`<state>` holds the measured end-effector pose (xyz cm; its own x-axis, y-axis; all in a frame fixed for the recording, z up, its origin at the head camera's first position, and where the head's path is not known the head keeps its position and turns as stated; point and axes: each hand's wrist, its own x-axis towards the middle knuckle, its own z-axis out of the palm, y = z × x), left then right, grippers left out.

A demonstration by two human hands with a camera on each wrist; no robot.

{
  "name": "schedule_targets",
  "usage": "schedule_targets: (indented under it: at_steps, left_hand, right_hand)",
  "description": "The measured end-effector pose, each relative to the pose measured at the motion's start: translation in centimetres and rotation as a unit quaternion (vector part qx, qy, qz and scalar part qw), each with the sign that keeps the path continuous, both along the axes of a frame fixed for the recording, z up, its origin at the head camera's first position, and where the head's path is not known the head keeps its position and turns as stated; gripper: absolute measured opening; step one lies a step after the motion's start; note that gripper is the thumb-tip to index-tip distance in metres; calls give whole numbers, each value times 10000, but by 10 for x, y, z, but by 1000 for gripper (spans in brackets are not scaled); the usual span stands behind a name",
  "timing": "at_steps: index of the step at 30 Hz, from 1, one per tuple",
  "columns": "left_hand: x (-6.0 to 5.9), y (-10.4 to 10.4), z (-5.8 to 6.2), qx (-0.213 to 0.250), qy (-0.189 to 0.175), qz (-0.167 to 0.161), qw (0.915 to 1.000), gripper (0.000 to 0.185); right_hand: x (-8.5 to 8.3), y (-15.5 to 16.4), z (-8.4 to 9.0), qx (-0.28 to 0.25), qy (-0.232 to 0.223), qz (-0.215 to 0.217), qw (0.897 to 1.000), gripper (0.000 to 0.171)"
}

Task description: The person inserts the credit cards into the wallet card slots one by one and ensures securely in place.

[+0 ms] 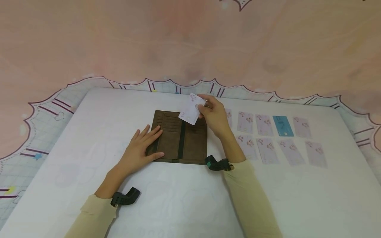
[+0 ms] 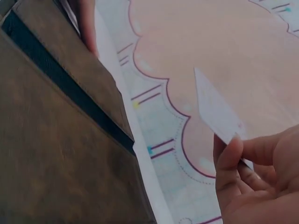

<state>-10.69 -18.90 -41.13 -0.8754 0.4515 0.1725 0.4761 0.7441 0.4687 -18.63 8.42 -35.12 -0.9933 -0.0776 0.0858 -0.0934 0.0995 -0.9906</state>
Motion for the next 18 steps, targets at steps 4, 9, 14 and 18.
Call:
schedule_targets:
  at_steps: [4, 9, 14, 18]
  left_hand:
    - [0, 0, -1, -14, -19, 8, 10000, 79]
    - [1, -1, -1, -10, -45, 56, 10000, 81]
    - [0, 0, 0, -6, -29, 43, 10000, 81]
    - [0, 0, 0, 50, 20, 9, 10000, 81]
  right_hand:
    - [-1, -12, -7, 63, -50, -203, 9998, 36]
    - [0, -30, -21, 176, -229, -152, 9995, 35]
    - [1, -38, -29, 276, -318, -110, 9991, 35]
    - [2, -39, -34, 271, -309, -103, 9991, 36]
